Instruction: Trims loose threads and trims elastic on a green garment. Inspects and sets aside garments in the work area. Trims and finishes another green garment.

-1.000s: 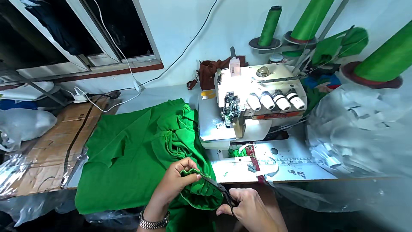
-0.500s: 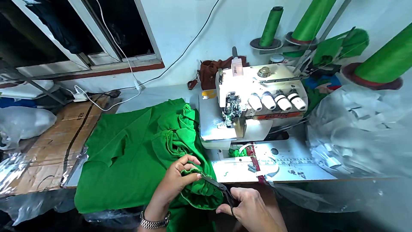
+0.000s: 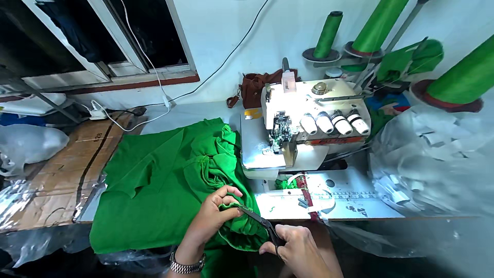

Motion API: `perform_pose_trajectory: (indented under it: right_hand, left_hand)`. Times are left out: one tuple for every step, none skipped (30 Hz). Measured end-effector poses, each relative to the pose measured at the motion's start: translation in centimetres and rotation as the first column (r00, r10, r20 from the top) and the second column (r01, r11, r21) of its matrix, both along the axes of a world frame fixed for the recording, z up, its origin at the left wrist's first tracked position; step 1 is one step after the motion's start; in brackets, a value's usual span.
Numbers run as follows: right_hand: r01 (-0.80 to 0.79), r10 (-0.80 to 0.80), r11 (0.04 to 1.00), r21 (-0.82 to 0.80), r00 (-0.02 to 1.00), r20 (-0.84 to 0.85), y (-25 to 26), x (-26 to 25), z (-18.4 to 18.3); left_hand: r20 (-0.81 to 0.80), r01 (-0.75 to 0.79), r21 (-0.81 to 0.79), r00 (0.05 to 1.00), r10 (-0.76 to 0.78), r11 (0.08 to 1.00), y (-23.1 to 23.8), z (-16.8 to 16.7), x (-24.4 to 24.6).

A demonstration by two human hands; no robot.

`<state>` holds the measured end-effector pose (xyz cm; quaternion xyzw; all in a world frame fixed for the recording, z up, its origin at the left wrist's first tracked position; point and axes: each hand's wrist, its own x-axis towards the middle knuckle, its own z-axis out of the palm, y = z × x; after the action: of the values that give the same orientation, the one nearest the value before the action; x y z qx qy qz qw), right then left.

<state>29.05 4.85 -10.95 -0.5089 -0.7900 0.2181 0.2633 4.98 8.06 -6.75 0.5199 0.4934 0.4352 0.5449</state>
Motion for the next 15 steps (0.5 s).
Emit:
perform_pose_trajectory:
  right_hand:
    - [-0.009,0.009,1.000,-0.021,1.000,-0.006,0.0,0.0,0.0]
    - [-0.015,0.015,0.999,-0.042,1.000,-0.019,0.0,-0.1,-0.1]
    - [-0.023,0.020,0.997,-0.068,0.999,-0.033,0.0,-0.1,-0.3]
    - [-0.030,0.026,0.994,-0.102,0.999,-0.044,0.0,-0.1,-0.4]
    - [-0.035,0.028,0.990,-0.138,0.998,-0.050,0.1,-0.1,-0.4]
    - [-0.034,0.026,0.984,-0.173,0.999,-0.047,0.2,-0.1,-0.4]
    - [-0.029,0.021,0.978,-0.206,0.999,-0.043,0.2,-0.1,-0.3]
    - [-0.026,0.018,0.972,-0.232,0.999,-0.038,0.3,0.0,-0.2]
    - [-0.024,0.017,0.968,-0.248,0.999,-0.032,0.3,0.1,0.0]
    - [-0.023,0.015,0.969,-0.245,0.999,-0.031,0.3,0.1,0.0]
    - [-0.020,0.012,0.975,-0.223,0.999,-0.036,0.3,0.2,-0.1]
    - [-0.015,0.007,0.979,-0.202,0.999,-0.044,0.2,0.2,-0.2]
    - [-0.010,0.001,0.982,-0.188,0.999,-0.048,0.2,0.3,-0.2]
    - [-0.006,-0.002,0.985,-0.173,0.999,-0.046,0.2,0.3,-0.2]
    - [-0.004,-0.002,0.989,-0.147,0.999,-0.042,0.3,0.3,-0.2]
  left_hand:
    - [0.003,0.001,-0.003,1.000,-0.001,1.000,0.0,0.0,0.0]
    - [0.004,0.006,-0.009,1.000,-0.006,1.000,0.0,0.0,-0.1]
    - [-0.001,0.011,-0.013,1.000,-0.011,1.000,0.1,-0.1,-0.1]
    - [-0.007,0.013,-0.016,1.000,-0.014,1.000,0.0,-0.1,-0.2]
    - [-0.016,0.014,-0.015,1.000,-0.014,1.000,0.0,-0.1,-0.2]
    - [-0.027,0.012,-0.006,1.000,-0.012,1.000,0.1,-0.1,-0.3]
    - [-0.036,0.009,0.014,0.999,-0.009,1.000,0.1,-0.2,-0.4]
    - [-0.045,0.008,0.037,0.999,-0.007,0.999,0.2,-0.4,-0.5]
    - [-0.068,0.012,0.064,0.998,-0.007,0.998,0.2,-0.5,-0.7]
    - [-0.091,0.022,0.080,0.996,-0.014,0.997,0.3,-0.6,-0.9]
    - [-0.104,0.034,0.087,0.994,-0.025,0.996,0.3,-0.7,-1.0]
    - [-0.107,0.048,0.088,0.993,-0.038,0.995,0.3,-0.7,-1.1]
    - [-0.107,0.059,0.085,0.993,-0.050,0.995,0.2,-0.7,-1.2]
    - [-0.108,0.070,0.082,0.992,-0.061,0.994,0.2,-0.7,-1.2]
    - [-0.108,0.078,0.081,0.992,-0.069,0.994,0.2,-0.7,-1.2]
